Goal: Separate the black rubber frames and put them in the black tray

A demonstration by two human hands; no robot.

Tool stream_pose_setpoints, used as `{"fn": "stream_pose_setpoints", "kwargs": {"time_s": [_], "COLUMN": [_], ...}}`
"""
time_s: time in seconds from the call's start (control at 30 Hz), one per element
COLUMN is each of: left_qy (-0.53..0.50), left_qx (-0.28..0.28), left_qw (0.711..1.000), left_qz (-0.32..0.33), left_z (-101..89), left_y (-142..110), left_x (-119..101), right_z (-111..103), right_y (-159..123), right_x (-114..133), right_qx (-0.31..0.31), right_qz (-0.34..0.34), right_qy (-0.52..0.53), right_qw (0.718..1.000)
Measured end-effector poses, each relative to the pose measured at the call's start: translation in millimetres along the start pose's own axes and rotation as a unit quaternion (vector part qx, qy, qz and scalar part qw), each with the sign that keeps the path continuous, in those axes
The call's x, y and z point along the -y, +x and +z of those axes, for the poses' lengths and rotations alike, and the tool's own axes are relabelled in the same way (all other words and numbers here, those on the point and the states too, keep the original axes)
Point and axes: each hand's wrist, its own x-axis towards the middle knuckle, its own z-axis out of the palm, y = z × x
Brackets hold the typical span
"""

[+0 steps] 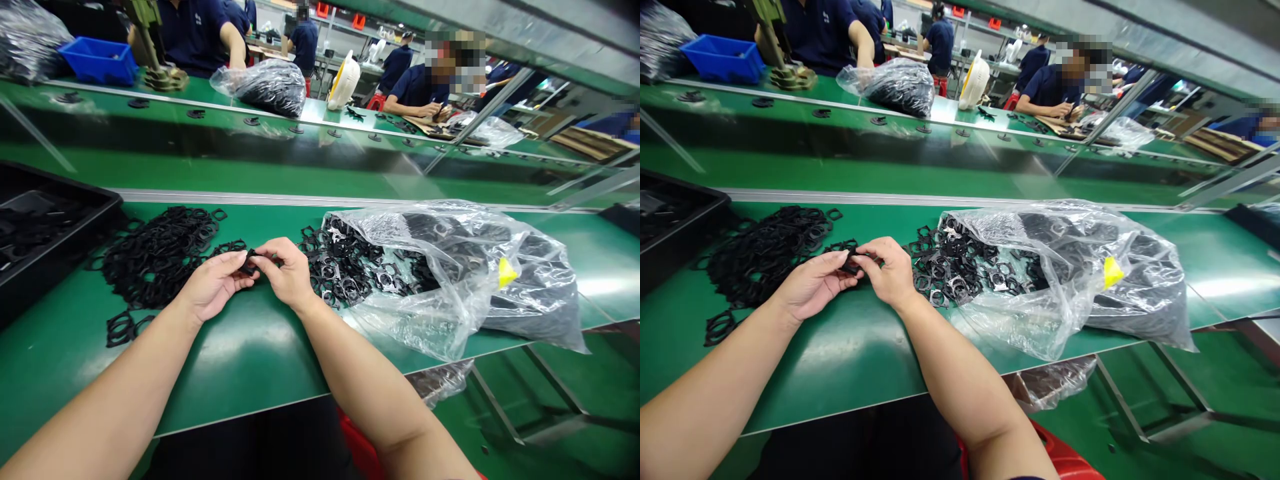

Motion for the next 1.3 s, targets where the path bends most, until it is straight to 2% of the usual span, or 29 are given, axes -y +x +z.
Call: {"fn": "stream_pose_setpoints", "kwargs": {"time_s": [0.13, 0.3, 0.43, 0.57, 0.9, 0.97, 1.03, 1.17, 1.3], "left_qy": [-0.001, 0.001, 0.0, -0.001, 0.023, 0.047, 0.075, 0.074, 0.006], "left_qx": [-0.001, -0.006, -0.006, -0.005, -0.005, 0.003, 0.013, 0.021, 0.007], "left_qw": [1.0, 1.0, 1.0, 1.0, 1.0, 0.998, 0.996, 0.996, 0.999], "left_qz": [-0.002, 0.001, 0.003, 0.002, 0.017, 0.031, 0.045, 0.043, 0.043], "left_z": [0.8, -0.3, -0.6, 0.3, -0.2, -0.3, -0.4, 0.3, 1.3], "left_y": [-1, -1, -1, -2, -2, -2, -2, -3, -2], "left_x": [0, 1, 1, 0, 1, 1, 2, 4, 3], "right_z": [-1, -4, -5, -3, -6, -5, -3, 2, 4], "right_y": [0, 2, 1, -1, 1, 1, 0, 0, 1], "right_x": [2, 3, 2, 1, 6, 7, 7, 4, 0], "right_qx": [-0.002, 0.024, 0.036, 0.009, 0.042, 0.037, 0.029, 0.012, -0.021], "right_qz": [-0.033, -0.063, -0.056, -0.056, -0.049, -0.026, 0.031, 0.144, 0.141], "right_qy": [-0.025, -0.055, -0.048, -0.04, -0.041, -0.008, 0.05, 0.175, 0.188], "right_qw": [0.999, 0.996, 0.997, 0.998, 0.997, 0.999, 0.998, 0.974, 0.972]}}
